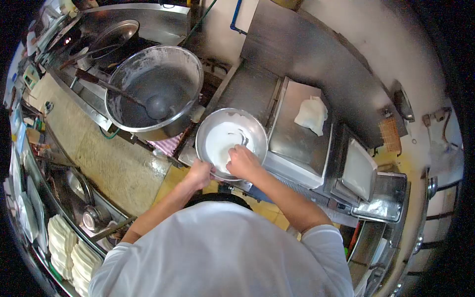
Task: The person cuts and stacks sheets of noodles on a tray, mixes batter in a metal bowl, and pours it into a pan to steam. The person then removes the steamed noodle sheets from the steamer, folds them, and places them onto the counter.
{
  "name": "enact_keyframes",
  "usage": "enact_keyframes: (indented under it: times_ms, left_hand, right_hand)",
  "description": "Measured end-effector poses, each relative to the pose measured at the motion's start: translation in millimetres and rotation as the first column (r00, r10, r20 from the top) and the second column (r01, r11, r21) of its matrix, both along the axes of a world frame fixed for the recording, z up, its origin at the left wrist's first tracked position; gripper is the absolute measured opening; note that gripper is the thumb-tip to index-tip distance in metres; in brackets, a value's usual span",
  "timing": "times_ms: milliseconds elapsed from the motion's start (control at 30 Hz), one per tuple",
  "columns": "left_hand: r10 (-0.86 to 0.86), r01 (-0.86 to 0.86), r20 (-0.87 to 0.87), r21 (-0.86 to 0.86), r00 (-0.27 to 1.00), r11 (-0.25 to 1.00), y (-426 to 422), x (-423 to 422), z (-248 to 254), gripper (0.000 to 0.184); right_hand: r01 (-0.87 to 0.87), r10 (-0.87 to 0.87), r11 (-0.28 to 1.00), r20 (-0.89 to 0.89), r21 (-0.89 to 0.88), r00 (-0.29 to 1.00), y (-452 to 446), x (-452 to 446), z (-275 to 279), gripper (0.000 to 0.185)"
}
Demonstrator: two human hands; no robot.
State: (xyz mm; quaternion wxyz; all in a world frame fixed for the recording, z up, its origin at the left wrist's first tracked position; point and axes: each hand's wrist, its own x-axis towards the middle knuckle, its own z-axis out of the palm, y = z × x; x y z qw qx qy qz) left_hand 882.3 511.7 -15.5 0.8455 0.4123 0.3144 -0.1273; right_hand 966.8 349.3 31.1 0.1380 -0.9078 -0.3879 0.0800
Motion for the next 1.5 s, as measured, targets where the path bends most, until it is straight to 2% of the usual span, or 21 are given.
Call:
enact_keyframes:
  times_ms: [100, 167, 267, 400, 500, 600, 633, 733, 833, 1000, 1067, 1167, 1267, 1367, 1500]
  left_hand:
    - [0.012, -0.013, 0.015, 0.01, 1.0, 1.0, -3.3, 0.0, 7.2, 0.039]
    - [0.042, -0.042, 0.043, 0.006, 0.998, 0.999, -1.6, -0.6, 16.1, 0.032]
    - [0.059, -0.06, 0.032, 0.028, 0.998, 0.998, -4.2, -2.7, 18.4, 0.03]
    - [-0.014, 0.015, 0.027, -0.021, 1.0, 1.0, -4.6, 2.3, 12.7, 0.039]
    - [0.008, -0.009, 0.033, 0.007, 0.999, 1.0, 2.3, 5.2, 20.1, 0.037]
    - [0.007, -0.008, 0.075, 0.011, 0.997, 1.0, 10.8, 10.2, 28.9, 0.036]
    - [0.002, -0.004, 0.088, 0.019, 0.996, 1.0, 10.7, 9.6, 31.1, 0.035]
    - [-0.011, 0.005, 0.101, 0.063, 0.995, 0.998, 10.3, 10.6, 39.0, 0.035]
    - [0.007, -0.012, 0.065, 0.082, 0.998, 0.997, 11.1, 7.7, 46.2, 0.039]
    - [-0.021, 0.017, 0.106, 0.043, 0.994, 0.999, 15.8, 3.3, 39.0, 0.041]
    - [0.032, -0.036, 0.092, 0.035, 0.995, 0.999, 13.8, 2.3, 34.1, 0.04]
    - [0.081, -0.086, 0.078, 0.058, 0.994, 0.995, 13.9, 2.3, 30.3, 0.039]
    - [0.097, -0.1, 0.061, 0.051, 0.993, 0.994, 11.4, 3.7, 20.3, 0.038]
    - [0.114, -0.115, 0.026, 0.04, 0.993, 0.993, 4.9, 4.3, 21.9, 0.036]
    - [0.019, -0.019, 0.013, 0.079, 1.0, 0.997, 0.6, 7.5, 13.3, 0.039]
  right_hand:
    - [-0.015, 0.016, 1.0, 0.05, -0.022, 0.999, -3.8, 15.0, 3.6, 0.019]
    - [-0.021, 0.024, 1.0, 0.131, -0.021, 0.991, -8.0, 29.4, -1.6, 0.017]
    - [0.011, -0.007, 1.0, 0.33, -0.011, 0.944, -6.7, 54.1, 1.1, 0.017]
    - [0.05, -0.044, 0.999, 0.229, -0.021, 0.972, 12.9, 34.4, 0.6, 0.017]
    - [-0.118, 0.117, 0.993, 0.131, 0.001, 0.984, 26.3, 17.1, 0.0, 0.016]
    - [-0.097, 0.038, 0.98, 0.314, 0.175, 0.949, 43.4, 39.4, 4.1, 0.015]
    - [-0.115, 0.061, 0.977, 0.285, 0.178, 0.957, 49.1, 38.9, 10.8, 0.015]
    - [-0.33, 0.251, 0.915, 0.315, 0.23, 0.915, 57.9, 43.3, 5.5, 0.016]
    - [-0.243, 0.189, 0.963, 0.356, 0.113, 0.915, 49.4, 68.1, 12.8, 0.018]
    - [-0.224, 0.277, 0.958, 0.374, -0.179, 0.885, 34.7, 84.2, 24.9, 0.023]
    - [-0.195, 0.301, 0.94, 0.406, -0.282, 0.863, 27.2, 86.3, 31.9, 0.022]
    - [-0.084, 0.186, 0.922, 0.241, -0.377, 0.953, 13.5, 80.5, 29.2, 0.022]
    - [-0.004, 0.063, 0.949, 0.177, -0.315, 0.982, 6.4, 54.7, 30.7, 0.022]
    - [0.113, -0.131, 0.97, -0.072, -0.216, 0.989, 7.8, 34.2, 28.0, 0.023]
    - [-0.012, 0.004, 0.995, -0.083, -0.097, 0.997, 7.2, 2.5, 17.7, 0.028]
